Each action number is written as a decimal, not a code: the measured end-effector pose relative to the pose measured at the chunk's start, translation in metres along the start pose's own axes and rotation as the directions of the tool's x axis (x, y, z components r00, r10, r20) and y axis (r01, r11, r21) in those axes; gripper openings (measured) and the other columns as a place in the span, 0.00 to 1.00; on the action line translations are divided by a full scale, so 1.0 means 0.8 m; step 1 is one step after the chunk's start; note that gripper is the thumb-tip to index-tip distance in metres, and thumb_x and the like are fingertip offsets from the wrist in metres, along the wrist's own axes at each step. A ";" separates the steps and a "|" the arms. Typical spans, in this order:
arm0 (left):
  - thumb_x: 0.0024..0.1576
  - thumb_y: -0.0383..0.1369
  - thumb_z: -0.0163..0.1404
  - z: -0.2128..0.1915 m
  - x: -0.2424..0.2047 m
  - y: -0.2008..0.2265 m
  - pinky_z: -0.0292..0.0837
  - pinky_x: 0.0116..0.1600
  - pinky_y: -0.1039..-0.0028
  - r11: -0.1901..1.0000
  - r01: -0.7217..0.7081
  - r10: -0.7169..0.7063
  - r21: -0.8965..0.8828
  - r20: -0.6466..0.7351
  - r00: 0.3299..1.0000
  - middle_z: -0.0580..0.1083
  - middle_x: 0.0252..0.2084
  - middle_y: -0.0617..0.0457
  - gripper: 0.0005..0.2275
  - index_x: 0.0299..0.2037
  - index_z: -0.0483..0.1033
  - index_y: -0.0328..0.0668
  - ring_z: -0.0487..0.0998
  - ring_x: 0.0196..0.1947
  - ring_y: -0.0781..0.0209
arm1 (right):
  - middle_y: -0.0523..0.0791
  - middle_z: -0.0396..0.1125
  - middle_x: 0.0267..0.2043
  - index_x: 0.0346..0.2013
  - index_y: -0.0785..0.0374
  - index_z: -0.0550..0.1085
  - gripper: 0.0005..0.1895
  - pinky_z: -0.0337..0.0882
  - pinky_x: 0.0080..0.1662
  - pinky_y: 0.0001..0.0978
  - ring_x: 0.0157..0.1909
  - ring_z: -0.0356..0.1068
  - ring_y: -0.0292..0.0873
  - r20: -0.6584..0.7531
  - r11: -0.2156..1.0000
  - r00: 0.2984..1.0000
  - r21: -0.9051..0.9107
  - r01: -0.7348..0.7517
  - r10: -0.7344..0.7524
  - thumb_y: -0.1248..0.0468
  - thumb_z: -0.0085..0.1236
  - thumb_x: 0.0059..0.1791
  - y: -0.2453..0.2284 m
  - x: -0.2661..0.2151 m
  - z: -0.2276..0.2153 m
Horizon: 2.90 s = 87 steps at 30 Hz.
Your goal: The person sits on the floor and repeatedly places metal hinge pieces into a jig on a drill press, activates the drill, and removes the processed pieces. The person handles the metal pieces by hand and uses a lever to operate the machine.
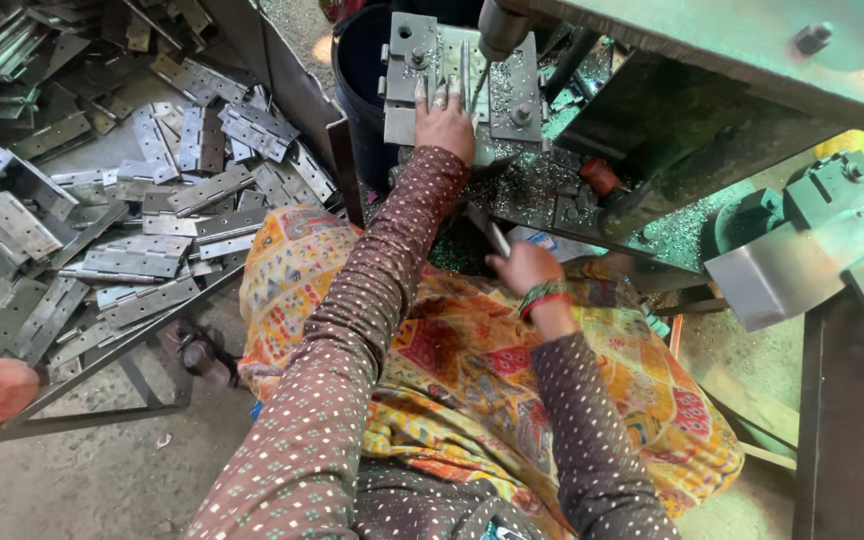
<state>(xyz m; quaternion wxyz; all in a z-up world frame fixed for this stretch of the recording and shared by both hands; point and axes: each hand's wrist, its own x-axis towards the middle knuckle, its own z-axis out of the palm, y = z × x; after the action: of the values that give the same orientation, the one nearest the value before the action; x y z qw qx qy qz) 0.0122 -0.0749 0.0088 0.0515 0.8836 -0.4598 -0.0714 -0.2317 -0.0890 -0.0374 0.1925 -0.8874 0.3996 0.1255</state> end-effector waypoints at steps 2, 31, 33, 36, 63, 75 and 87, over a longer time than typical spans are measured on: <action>0.62 0.33 0.41 0.004 0.002 -0.001 0.41 0.71 0.46 0.998 -0.009 0.005 -0.055 -0.076 0.997 0.60 0.69 0.46 0.13 0.52 0.76 0.44 0.60 0.67 0.50 | 0.57 0.73 0.28 0.30 0.68 0.75 0.29 0.73 0.33 0.49 0.29 0.74 0.58 -0.055 0.982 0.996 0.176 -0.066 0.076 0.40 0.56 0.44 0.009 -0.018 0.048; 0.59 0.35 0.48 -0.012 0.023 -0.022 0.39 0.70 0.46 0.999 -0.026 0.024 -0.025 -0.057 0.998 0.61 0.68 0.53 0.09 0.44 0.79 0.48 0.58 0.69 0.54 | 0.61 0.70 0.29 0.30 0.70 0.76 0.30 0.71 0.39 0.54 0.34 0.72 0.64 -0.084 0.997 0.996 0.067 0.037 -0.032 0.41 0.58 0.45 0.029 -0.002 0.062; 0.61 0.35 0.46 -0.013 0.007 -0.024 0.38 0.71 0.46 0.999 -0.049 0.048 -0.022 -0.061 0.997 0.62 0.68 0.54 0.09 0.46 0.79 0.49 0.56 0.70 0.55 | 0.60 0.71 0.29 0.31 0.69 0.76 0.30 0.71 0.39 0.53 0.34 0.72 0.63 -0.075 0.998 0.996 0.019 0.054 -0.053 0.41 0.58 0.44 0.019 0.000 0.031; 0.64 0.33 0.42 -0.009 -0.036 -0.012 0.39 0.75 0.45 0.995 -0.078 0.080 -0.061 0.040 0.996 0.65 0.67 0.53 0.12 0.55 0.75 0.49 0.67 0.62 0.58 | 0.59 0.72 0.30 0.31 0.68 0.77 0.29 0.70 0.40 0.53 0.35 0.72 0.61 -0.050 0.999 0.998 -0.029 0.044 -0.046 0.40 0.58 0.44 0.004 -0.008 0.002; 0.61 0.32 0.47 0.021 -0.051 -0.038 0.65 0.54 0.58 0.991 -0.002 0.046 0.130 -0.335 0.941 0.64 0.66 0.42 0.18 0.61 0.68 0.37 0.70 0.55 0.53 | 0.58 0.73 0.34 0.34 0.66 0.78 0.28 0.71 0.42 0.50 0.37 0.73 0.60 -0.019 1.000 1.000 0.022 -0.015 0.015 0.40 0.57 0.45 -0.009 -0.020 -0.009; 0.60 0.45 0.45 -0.003 -0.099 -0.011 0.43 0.71 0.44 0.994 -0.112 0.104 -0.012 -0.276 0.956 0.63 0.67 0.45 0.23 0.61 0.68 0.38 0.59 0.67 0.50 | 0.58 0.73 0.36 0.33 0.68 0.79 0.30 0.71 0.45 0.48 0.39 0.74 0.61 0.095 0.992 0.995 -0.113 0.052 -0.042 0.40 0.56 0.46 -0.026 0.000 -0.054; 0.53 0.42 0.50 0.009 -0.074 -0.003 0.51 0.65 0.45 0.995 -0.084 0.064 -0.054 -0.303 0.951 0.64 0.63 0.43 0.22 0.54 0.72 0.36 0.62 0.63 0.47 | 0.63 0.70 0.28 0.29 0.71 0.77 0.30 0.71 0.38 0.53 0.31 0.72 0.64 -0.191 0.989 0.981 0.145 0.009 0.019 0.41 0.61 0.43 0.018 -0.023 0.063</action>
<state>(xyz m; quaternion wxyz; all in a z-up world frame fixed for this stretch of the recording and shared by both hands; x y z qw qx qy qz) -0.0207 -0.0251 0.0059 0.1527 0.8642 -0.4768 0.0508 -0.2581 -0.0633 -0.0791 0.2166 -0.8781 0.4265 0.0104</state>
